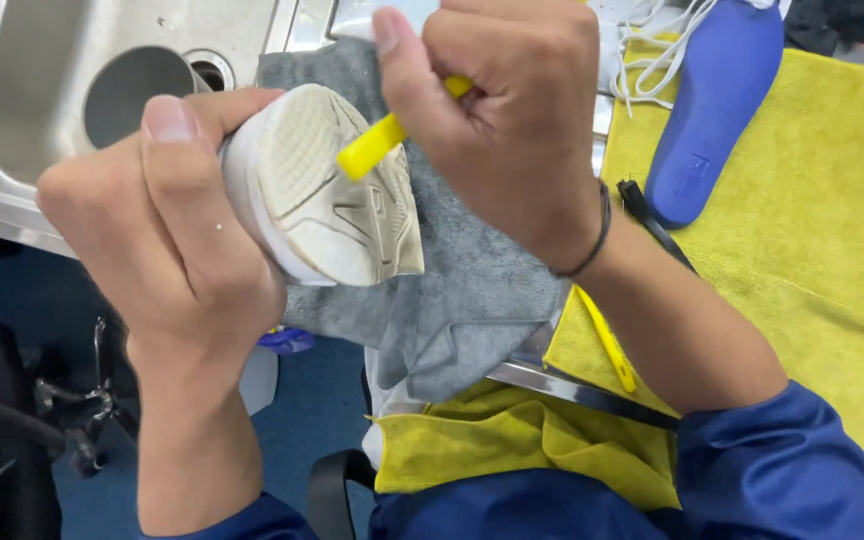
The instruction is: The person cleans the sole of a white sneaker using a yellow brush and a cleaning solution. They repeatedly dip the brush into a white bowl and scrub the textured bottom of the shoe, rotating it to access different areas.
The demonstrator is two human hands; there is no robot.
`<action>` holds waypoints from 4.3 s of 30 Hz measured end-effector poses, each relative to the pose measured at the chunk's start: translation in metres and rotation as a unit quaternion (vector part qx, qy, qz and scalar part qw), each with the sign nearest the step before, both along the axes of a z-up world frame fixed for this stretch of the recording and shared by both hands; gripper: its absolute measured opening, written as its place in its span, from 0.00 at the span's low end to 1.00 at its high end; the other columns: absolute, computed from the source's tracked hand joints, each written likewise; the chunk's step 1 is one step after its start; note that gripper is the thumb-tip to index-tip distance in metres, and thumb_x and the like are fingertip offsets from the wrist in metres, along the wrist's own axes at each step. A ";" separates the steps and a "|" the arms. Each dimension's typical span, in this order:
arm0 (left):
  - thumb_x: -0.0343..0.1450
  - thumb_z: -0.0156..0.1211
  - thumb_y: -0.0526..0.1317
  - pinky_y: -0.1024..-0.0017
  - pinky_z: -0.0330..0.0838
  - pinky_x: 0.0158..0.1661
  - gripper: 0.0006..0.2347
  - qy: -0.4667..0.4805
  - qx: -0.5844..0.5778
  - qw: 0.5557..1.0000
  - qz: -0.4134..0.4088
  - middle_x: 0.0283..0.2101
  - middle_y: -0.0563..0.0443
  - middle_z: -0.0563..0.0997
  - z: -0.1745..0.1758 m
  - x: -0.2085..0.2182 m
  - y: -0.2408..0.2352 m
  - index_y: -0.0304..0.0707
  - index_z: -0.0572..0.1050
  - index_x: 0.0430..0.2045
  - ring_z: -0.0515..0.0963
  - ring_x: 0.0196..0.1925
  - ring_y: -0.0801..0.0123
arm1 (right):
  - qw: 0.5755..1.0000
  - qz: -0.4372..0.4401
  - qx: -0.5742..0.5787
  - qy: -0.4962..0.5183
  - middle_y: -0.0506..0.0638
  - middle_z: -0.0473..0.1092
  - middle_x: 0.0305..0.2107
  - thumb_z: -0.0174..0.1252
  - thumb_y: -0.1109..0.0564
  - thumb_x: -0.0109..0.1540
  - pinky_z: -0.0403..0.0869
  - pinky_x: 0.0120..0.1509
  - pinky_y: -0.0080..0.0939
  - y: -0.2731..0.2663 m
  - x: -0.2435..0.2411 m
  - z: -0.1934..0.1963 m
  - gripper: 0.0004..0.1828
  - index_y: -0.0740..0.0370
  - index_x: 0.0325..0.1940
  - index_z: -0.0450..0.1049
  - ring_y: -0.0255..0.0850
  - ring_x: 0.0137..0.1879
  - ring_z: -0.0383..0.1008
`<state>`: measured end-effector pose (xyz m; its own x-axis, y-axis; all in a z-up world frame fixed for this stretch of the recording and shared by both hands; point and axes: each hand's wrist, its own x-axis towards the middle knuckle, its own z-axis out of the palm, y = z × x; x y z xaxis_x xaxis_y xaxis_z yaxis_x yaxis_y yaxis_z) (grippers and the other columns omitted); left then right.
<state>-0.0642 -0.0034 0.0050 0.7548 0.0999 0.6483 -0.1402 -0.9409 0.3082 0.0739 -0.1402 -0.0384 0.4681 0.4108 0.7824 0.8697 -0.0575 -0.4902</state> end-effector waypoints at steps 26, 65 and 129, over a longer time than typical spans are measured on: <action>0.86 0.26 0.32 0.61 0.54 0.30 0.27 -0.006 0.083 0.996 -0.012 0.41 0.32 0.88 -0.015 -0.009 0.020 0.11 0.82 0.36 0.68 0.24 0.57 | 0.998 0.011 -0.045 0.049 0.51 0.50 0.22 0.41 0.54 0.77 0.48 0.37 0.51 -0.013 0.004 -0.017 0.22 0.63 0.30 0.52 0.45 0.29 0.47; 0.84 0.30 0.48 0.56 0.75 0.33 0.30 -0.065 -0.161 0.980 -0.098 0.40 0.09 0.76 -0.056 -0.059 0.046 0.03 0.70 0.39 0.82 0.36 0.31 | 0.933 0.185 -0.189 0.245 0.41 0.57 0.14 0.39 0.52 0.73 0.51 0.14 0.33 -0.020 -0.072 -0.059 0.17 0.59 0.33 0.63 0.31 0.13 0.52; 0.83 0.34 0.45 0.47 0.79 0.38 0.28 -0.067 -0.128 0.988 -0.046 0.37 0.14 0.77 -0.056 -0.059 0.025 0.04 0.72 0.32 0.82 0.37 0.27 | 0.833 0.173 -0.420 0.317 0.60 0.70 0.15 0.40 0.41 0.73 0.65 0.25 0.68 -0.038 -0.080 -0.074 0.19 0.57 0.43 0.65 0.71 0.22 0.69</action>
